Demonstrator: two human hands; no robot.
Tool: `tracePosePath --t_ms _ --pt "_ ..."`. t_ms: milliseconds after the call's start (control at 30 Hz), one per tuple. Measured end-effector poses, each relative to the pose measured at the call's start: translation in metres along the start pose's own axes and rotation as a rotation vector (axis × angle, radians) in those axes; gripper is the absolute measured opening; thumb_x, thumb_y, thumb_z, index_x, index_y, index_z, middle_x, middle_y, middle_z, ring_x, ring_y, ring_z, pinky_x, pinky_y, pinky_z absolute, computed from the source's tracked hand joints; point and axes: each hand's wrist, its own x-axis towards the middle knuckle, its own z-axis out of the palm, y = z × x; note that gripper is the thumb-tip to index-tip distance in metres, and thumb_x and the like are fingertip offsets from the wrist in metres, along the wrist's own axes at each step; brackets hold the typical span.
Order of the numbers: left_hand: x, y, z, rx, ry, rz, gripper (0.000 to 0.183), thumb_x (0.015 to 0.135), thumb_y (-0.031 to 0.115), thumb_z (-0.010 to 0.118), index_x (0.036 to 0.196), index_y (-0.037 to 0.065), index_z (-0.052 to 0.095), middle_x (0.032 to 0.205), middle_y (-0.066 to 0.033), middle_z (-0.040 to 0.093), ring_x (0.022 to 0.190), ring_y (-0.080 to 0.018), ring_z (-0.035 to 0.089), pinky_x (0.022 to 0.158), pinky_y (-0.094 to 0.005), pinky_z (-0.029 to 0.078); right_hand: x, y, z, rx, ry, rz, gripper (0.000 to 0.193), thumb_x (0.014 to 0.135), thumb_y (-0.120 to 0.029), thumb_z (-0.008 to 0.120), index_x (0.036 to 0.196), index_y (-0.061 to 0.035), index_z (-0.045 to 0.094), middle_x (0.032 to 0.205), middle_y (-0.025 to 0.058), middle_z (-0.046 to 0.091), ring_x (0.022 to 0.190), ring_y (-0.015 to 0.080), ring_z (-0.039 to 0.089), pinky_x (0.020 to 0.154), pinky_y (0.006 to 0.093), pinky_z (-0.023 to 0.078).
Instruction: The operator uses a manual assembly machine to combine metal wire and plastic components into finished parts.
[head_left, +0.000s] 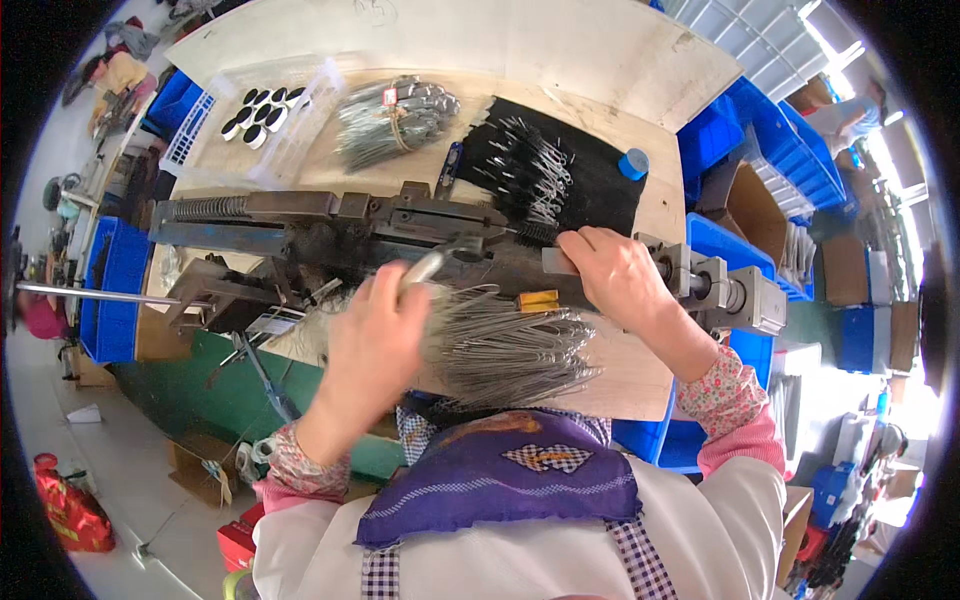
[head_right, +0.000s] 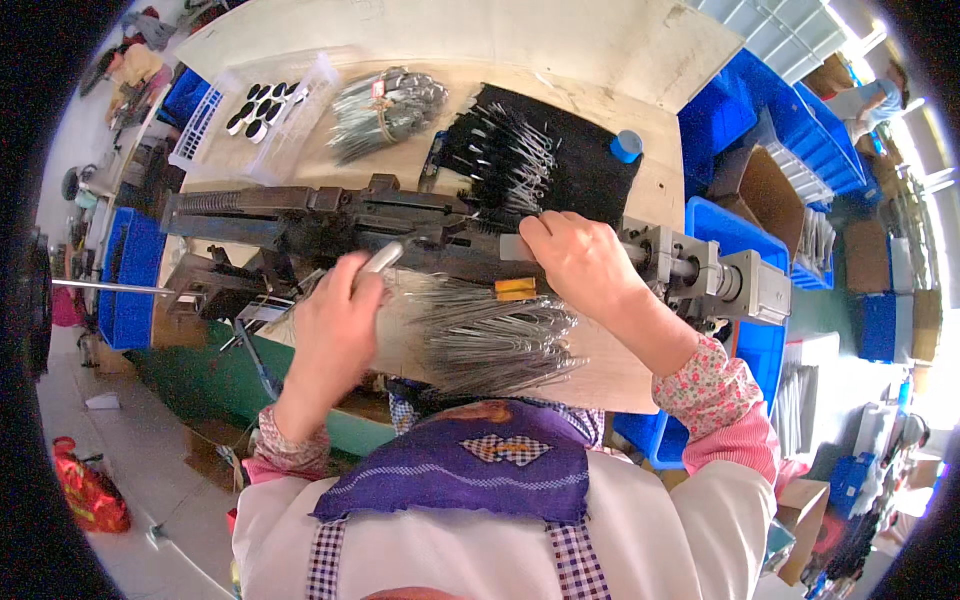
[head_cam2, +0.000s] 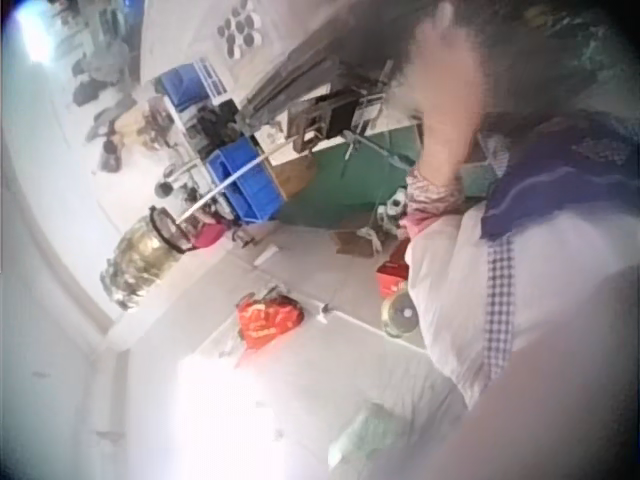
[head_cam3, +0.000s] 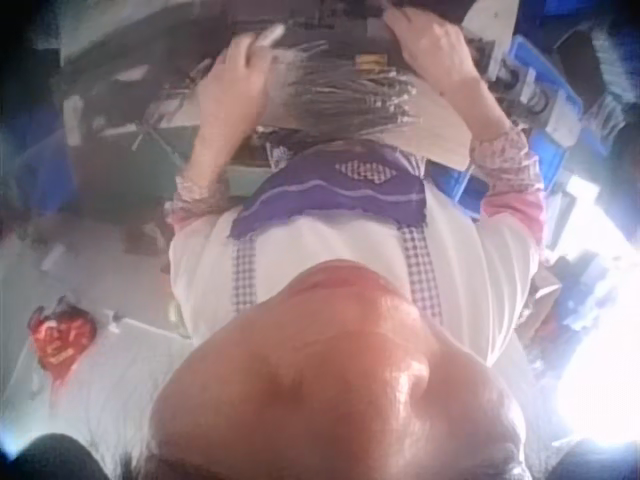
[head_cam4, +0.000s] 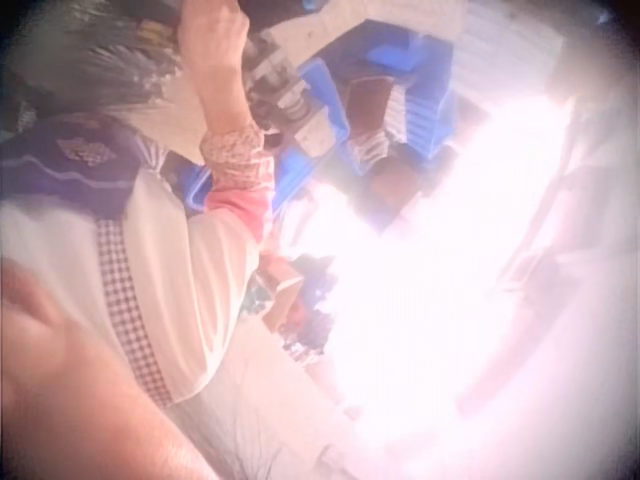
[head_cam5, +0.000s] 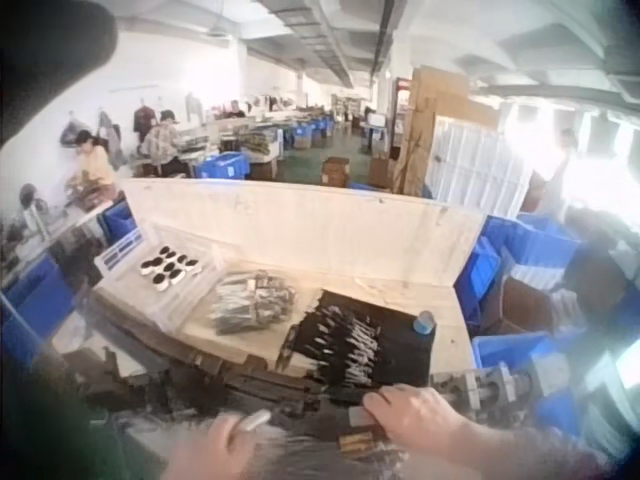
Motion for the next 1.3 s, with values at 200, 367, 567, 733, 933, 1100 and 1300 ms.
tracePosePath --t_ms 200,367,567,733,933,1100,1300 --pt "-0.05 0.004 0.082 -0.668 -0.172 -0.253 0.014 0.093 0.012 0.047 0.087 0.003 0.055 0.097 -0.0205 0.052 0.08 -0.0377 0.057 0.07 -0.0446 0.045 0.043 0.01 -0.007 0.093 -0.08 0.211 0.013 0.075 -0.006 0.056 0.087 -0.0039 0.059 0.085 0.0153 0.064 0.085 0.0359 0.064 0.069 0.0466 0.052" --pt "-0.054 0.021 0.082 -0.682 -0.091 -0.215 0.019 0.093 0.011 0.048 0.085 0.0 0.061 0.087 -0.0185 0.055 0.082 -0.0313 0.056 0.071 -0.0392 0.044 0.079 0.051 0.034 -0.137 -0.269 0.187 0.014 0.077 -0.011 0.064 0.09 -0.0048 0.066 0.094 0.0202 0.063 0.085 0.0336 0.066 0.068 0.0415 0.054" --pt "-0.073 0.004 0.018 -0.654 -0.18 -0.44 0.024 0.087 0.02 0.057 0.078 0.001 0.069 0.055 -0.0143 0.057 0.049 -0.0254 0.054 0.052 -0.0339 0.041 -0.015 0.053 -0.034 0.113 0.073 0.059 0.02 0.092 -0.016 0.052 0.103 -0.0043 0.063 0.11 0.0112 0.062 0.103 0.0285 0.06 0.086 0.0385 0.05" --pt "0.063 0.086 0.063 -0.545 -0.22 0.106 0.032 0.087 0.029 0.056 0.07 0.003 0.063 0.068 -0.0208 0.06 0.067 -0.0398 0.06 0.062 -0.0486 0.046 -0.03 0.046 -0.075 0.544 0.328 0.431 0.018 0.089 -0.017 0.063 0.094 -0.0008 0.068 0.075 0.0096 0.067 0.066 0.0109 0.061 0.063 0.0266 0.048" --pt "0.11 0.064 0.07 -0.521 -0.357 -0.116 0.029 0.083 0.029 0.055 0.073 0.006 0.071 0.068 -0.0176 0.064 0.066 -0.0356 0.063 0.064 -0.0433 0.05 -0.041 0.062 -0.048 0.623 0.284 0.473 0.012 0.081 -0.009 0.069 0.09 -0.0007 0.067 0.077 0.0088 0.066 0.069 0.0113 0.061 0.063 0.0261 0.047" --pt "0.092 0.056 0.037 -0.222 -0.288 -0.097 0.022 0.085 0.028 0.06 0.082 0.01 0.073 0.072 -0.0115 0.066 0.072 -0.0315 0.064 0.064 -0.0413 0.05 -0.004 0.029 -0.015 0.525 0.332 -0.085 0.018 0.075 -0.014 0.073 0.083 -0.0011 0.063 0.076 0.0116 0.059 0.069 0.0269 0.06 0.063 0.0346 0.049" --pt "0.087 0.03 0.03 0.056 0.211 0.131 0.008 0.077 0.016 0.067 0.083 0.01 0.069 0.074 -0.0071 0.061 0.067 -0.026 0.062 0.057 -0.036 0.05 0.029 0.021 0.017 0.45 0.281 -0.205 0.018 0.077 -0.018 0.071 0.084 -0.0029 0.066 0.079 0.01 0.064 0.073 0.0292 0.063 0.067 0.0364 0.052"
